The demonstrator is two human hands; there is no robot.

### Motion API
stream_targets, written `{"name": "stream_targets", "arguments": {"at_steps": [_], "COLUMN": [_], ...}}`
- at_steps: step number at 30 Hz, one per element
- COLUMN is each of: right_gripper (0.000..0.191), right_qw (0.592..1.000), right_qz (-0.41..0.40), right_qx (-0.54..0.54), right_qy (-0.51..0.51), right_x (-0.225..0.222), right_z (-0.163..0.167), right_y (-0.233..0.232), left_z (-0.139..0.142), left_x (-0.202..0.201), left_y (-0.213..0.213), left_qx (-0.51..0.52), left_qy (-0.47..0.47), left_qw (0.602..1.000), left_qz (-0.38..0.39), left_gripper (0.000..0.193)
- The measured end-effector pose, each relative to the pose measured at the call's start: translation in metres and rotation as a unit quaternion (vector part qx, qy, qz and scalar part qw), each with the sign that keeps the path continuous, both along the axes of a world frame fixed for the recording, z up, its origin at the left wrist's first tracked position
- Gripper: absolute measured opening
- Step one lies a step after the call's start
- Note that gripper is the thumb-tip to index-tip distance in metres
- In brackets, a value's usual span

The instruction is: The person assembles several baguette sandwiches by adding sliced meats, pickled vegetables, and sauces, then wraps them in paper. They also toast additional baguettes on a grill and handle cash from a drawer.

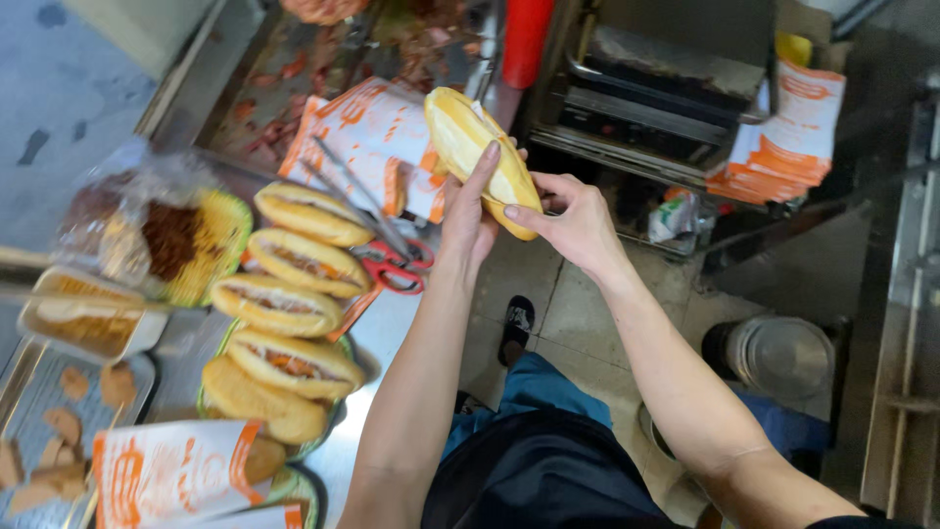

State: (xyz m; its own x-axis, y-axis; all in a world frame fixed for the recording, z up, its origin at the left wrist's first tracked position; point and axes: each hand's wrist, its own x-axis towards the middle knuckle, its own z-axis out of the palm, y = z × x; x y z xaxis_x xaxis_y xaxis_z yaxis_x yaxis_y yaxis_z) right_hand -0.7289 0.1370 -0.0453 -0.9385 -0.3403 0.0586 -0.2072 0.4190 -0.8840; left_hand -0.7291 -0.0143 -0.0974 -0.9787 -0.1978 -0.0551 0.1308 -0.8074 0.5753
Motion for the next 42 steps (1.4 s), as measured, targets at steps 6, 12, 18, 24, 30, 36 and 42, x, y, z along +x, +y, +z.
{"name": "stream_targets", "arguments": {"at_steps": [6,12,18,24,30,36,42], "right_gripper": [0.054,0.055,0.056,0.061,0.046,0.034,0.028], "right_qw": [0.979,0.953,0.933,0.901,0.915,0.898,0.869], "right_qz": [-0.175,-0.273,-0.275,-0.314,-0.355,-0.436,-0.492], "right_qx": [-0.064,-0.07,-0.161,-0.183,-0.135,-0.029,0.033], "right_qy": [-0.082,-0.112,-0.169,-0.236,-0.135,-0.04,-0.027], "right_x": [-0.046,-0.077,-0.078,-0.129,-0.253,-0.348,-0.356], "right_z": [-0.053,-0.139,-0.203,-0.231,-0.232,-0.201,-0.201], "right_y": [0.111,0.197,0.238,0.23,0.201,0.174,0.168], "left_z": [-0.054,-0.11,-0.116,-0.082,-0.03,-0.016,-0.016], "left_x": [-0.103,-0.233,-0.313,-0.337,-0.412,-0.44,-0.417], "left_y": [0.101,0.133,0.143,0.14,0.125,0.118,0.127], "left_qx": [-0.057,-0.737,-0.927,-0.913,-0.894,-0.887,-0.914], "left_qy": [-0.089,-0.013,0.006,-0.049,0.019,-0.022,0.002], "left_qw": [0.979,0.675,0.33,0.293,0.402,0.395,0.354], "left_qz": [-0.173,-0.03,-0.18,-0.279,-0.196,-0.236,-0.198], "left_gripper": [0.065,0.076,0.065,0.039,0.043,0.04,0.038]}}
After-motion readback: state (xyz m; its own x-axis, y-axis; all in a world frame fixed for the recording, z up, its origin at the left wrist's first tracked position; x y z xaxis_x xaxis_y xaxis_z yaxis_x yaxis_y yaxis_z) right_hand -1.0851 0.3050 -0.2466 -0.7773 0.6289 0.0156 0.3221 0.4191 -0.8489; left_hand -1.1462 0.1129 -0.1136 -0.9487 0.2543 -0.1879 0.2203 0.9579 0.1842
